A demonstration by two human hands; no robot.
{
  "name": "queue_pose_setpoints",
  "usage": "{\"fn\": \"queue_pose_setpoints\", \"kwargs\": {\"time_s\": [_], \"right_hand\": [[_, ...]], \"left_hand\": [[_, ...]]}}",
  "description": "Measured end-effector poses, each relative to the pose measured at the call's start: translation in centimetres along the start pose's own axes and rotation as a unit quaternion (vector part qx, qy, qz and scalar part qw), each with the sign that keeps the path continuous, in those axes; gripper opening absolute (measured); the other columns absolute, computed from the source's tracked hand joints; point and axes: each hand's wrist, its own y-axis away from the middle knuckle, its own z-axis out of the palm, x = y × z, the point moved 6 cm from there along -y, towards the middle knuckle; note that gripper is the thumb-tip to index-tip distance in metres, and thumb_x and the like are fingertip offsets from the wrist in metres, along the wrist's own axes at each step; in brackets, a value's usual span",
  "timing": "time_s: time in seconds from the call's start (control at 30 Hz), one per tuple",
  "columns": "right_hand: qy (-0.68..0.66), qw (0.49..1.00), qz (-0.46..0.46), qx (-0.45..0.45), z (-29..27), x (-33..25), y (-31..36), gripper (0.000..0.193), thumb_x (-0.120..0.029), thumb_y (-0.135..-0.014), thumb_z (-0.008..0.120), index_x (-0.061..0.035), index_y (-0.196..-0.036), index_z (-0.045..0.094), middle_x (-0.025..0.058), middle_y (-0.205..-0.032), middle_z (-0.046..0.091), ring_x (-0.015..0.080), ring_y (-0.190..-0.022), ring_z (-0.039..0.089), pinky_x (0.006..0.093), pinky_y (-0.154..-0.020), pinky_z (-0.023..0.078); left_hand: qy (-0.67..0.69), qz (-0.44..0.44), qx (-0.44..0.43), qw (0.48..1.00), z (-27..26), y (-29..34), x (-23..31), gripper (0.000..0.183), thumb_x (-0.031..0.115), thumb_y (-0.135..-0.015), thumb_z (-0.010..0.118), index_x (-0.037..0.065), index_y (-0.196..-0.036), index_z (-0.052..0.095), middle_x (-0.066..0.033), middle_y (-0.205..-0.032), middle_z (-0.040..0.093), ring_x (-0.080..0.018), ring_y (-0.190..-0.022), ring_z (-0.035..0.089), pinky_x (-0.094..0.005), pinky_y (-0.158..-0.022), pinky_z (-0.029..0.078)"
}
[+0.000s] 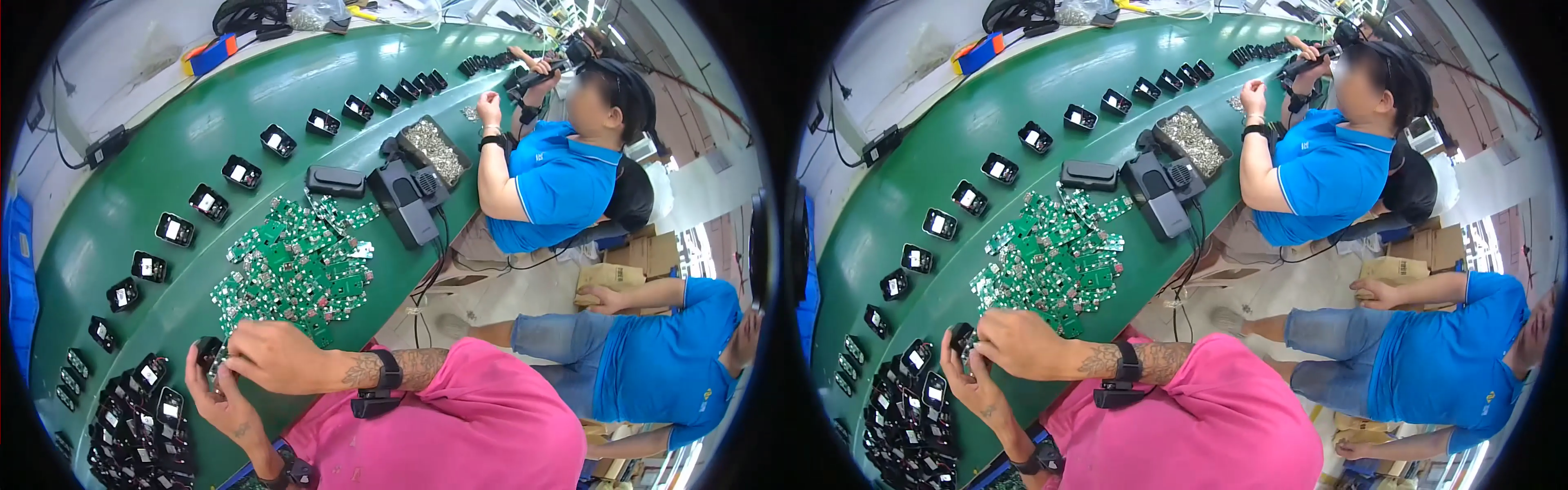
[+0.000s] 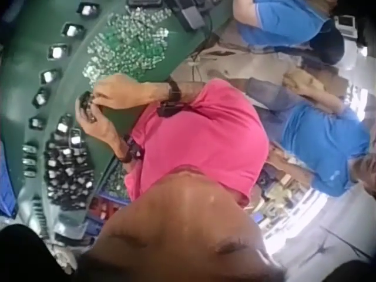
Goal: Assemble electronic circuit boards into black plastic housings on a production line.
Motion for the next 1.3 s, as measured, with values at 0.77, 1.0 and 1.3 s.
{"fn": "queue_pose_setpoints", "kwargs": {"time_s": [0.77, 1.0, 1.3], "right_hand": [[-0.233, 0.959, 0.109, -0.124, -0.5, 1.3, 0.1, 0.029, -0.023, -0.090, 0.070, -0.0003, -0.074, 0.064, 0.0081, -0.055, 0.055, 0.0141, -0.046, 0.048, 0.0341, -0.046, 0.036], [-0.175, 0.979, 0.058, -0.085, -0.6, 1.4, 0.0, 0.025, -0.020, -0.091, 0.067, 0.0001, -0.076, 0.061, 0.0129, -0.058, 0.053, 0.0234, -0.050, 0.053, 0.0381, -0.050, 0.039], [-0.184, 0.965, 0.165, -0.088, -1.2, 2.3, -0.2, 0.031, -0.022, -0.090, 0.066, -0.0015, -0.067, 0.059, 0.0133, -0.054, 0.057, 0.0286, -0.049, 0.059, 0.0415, -0.050, 0.045]], "left_hand": [[-0.025, 0.050, -0.025, 0.998, 0.2, 0.6, -0.4, 0.047, 0.000, -0.090, 0.066, -0.002, -0.135, 0.051, -0.0148, -0.118, 0.063, -0.0175, -0.092, 0.066, -0.0270, -0.079, 0.056], [-0.022, 0.046, -0.022, 0.998, 0.7, 0.6, -0.3, 0.043, -0.001, -0.093, 0.058, -0.003, -0.135, 0.050, -0.0173, -0.124, 0.062, -0.0209, -0.105, 0.064, -0.0322, -0.090, 0.052], [0.138, -0.073, -0.130, 0.979, 0.5, 0.1, 0.2, 0.044, -0.007, -0.092, 0.049, -0.004, -0.137, 0.045, -0.0190, -0.128, 0.055, -0.0224, -0.108, 0.062, -0.0289, -0.076, 0.061]]}}
